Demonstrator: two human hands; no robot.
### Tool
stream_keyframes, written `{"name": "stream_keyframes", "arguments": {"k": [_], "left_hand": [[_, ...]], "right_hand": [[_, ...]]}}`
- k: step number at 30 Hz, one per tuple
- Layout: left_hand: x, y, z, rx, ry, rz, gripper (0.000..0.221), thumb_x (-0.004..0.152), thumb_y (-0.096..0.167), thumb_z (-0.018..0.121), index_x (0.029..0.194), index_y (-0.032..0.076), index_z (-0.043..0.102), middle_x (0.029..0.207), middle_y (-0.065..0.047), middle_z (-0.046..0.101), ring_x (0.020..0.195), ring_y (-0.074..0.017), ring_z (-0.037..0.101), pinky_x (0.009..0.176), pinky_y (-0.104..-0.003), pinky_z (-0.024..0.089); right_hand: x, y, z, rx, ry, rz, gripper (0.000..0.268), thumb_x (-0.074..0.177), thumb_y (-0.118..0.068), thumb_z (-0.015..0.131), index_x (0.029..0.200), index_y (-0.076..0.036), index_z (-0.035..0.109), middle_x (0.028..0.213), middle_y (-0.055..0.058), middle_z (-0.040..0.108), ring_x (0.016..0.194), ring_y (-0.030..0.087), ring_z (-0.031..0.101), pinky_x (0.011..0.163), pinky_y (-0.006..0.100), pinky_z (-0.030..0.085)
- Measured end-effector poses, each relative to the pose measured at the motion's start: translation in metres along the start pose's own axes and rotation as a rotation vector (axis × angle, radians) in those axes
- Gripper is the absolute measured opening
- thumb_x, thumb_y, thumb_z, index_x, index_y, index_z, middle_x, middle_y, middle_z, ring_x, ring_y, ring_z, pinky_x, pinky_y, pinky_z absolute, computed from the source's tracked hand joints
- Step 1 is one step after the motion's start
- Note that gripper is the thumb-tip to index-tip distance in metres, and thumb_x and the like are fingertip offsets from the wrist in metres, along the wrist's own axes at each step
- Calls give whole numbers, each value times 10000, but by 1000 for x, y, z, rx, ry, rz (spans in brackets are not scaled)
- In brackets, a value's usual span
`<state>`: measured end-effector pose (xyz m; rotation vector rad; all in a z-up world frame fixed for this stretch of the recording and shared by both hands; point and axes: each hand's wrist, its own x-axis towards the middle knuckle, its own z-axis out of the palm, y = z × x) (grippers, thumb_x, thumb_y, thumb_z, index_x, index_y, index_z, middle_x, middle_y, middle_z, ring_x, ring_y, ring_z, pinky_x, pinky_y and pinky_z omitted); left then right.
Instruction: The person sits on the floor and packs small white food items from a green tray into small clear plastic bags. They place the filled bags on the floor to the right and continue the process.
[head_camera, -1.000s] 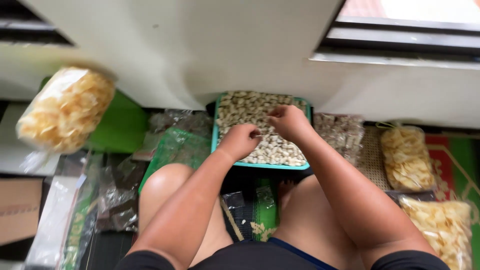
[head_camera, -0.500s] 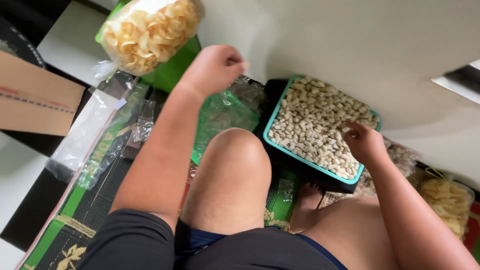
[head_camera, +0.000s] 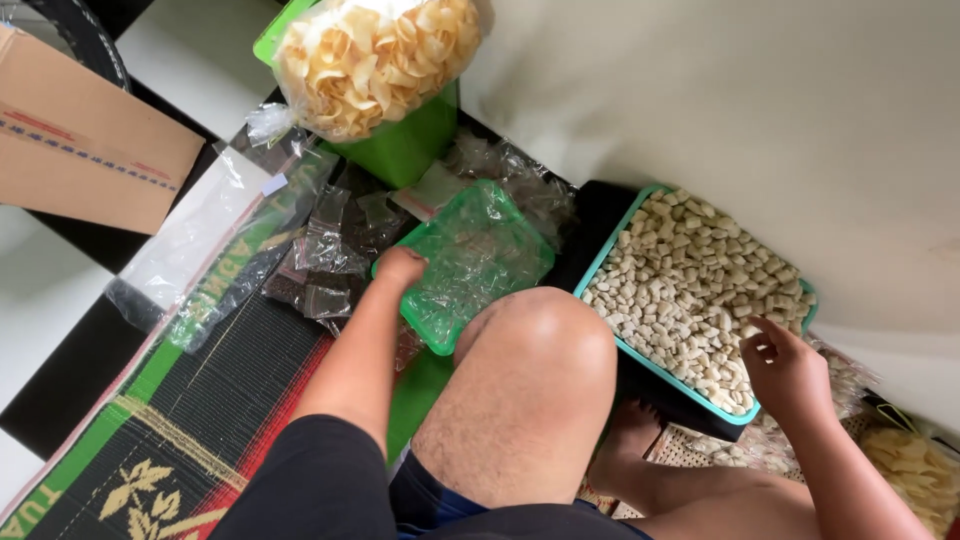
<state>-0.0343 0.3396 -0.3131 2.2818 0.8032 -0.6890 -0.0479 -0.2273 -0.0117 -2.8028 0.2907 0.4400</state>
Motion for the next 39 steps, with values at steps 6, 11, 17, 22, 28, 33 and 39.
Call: {"name": "stream_keyframes", "arguments": {"k": [6, 11, 17, 22, 28, 33, 39], "left_hand": [[10, 2, 65, -31, -89, -60, 367, 804, 218, 582, 1072, 68, 783, 1167, -172, 745, 1054, -377, 713, 895, -399, 560], [27, 40, 112, -101, -44, 103, 384, 796, 331, 655, 1076, 102, 785, 1131, -155, 754, 1046, -379, 702, 901, -420, 545], [15, 115, 121, -38, 57, 297, 540, 865, 158, 597, 1403, 205, 585, 1392, -208, 503, 1216, -438, 560, 953, -502, 519], [24, 160, 108, 407, -110, 455, 892, 881, -132, 471, 1627, 309, 258, 1653, -215, 238, 1519, -449, 236, 1074, -540, 417], [56, 156, 125, 772, 28, 700, 324, 885, 7, 600, 1138, 133, 758, 1399, -125, 512, 1224, -386, 496, 880, -484, 488], [45, 135, 103, 695, 283, 909, 211, 663, 63, 781, 853, 148, 814, 1328, -145, 628, 1242, -392, 501, 979, -513, 436], [0, 128, 55, -397, 137, 553, 92, 863, 226, 792, 911, 152, 766, 903, -7, 796, 879, -152, 736, 792, -320, 543]], "right_hand": [[-1, 21, 16, -56, 23, -47, 444, 1000, -215, 586, 1425, -155, 699, 1082, 135, 788, 937, 272, 711, 882, 425, 570], [-6, 17, 16, -75, -2, 7, 428, 989, -212, 592, 1400, -172, 705, 1042, 100, 798, 916, 243, 722, 864, 411, 570], [0, 44, 28, -108, 63, -65, 394, 978, -209, 624, 1354, -175, 734, 977, 62, 801, 855, 217, 725, 839, 381, 573], [4, 52, 28, -119, 87, -131, 387, 977, -194, 635, 1350, -159, 731, 968, 37, 798, 829, 209, 728, 816, 380, 584], [6, 61, 27, -123, 70, -93, 442, 966, -209, 658, 1400, -135, 706, 1010, 6, 799, 879, 202, 752, 884, 390, 596], [8, 60, 23, -78, 126, -190, 412, 966, -150, 670, 1372, -102, 721, 951, 32, 776, 814, 197, 705, 790, 375, 576], [9, 20, 1, 33, 39, -27, 401, 976, -203, 640, 1366, -149, 715, 1034, 38, 790, 962, 224, 735, 928, 395, 559]]}}
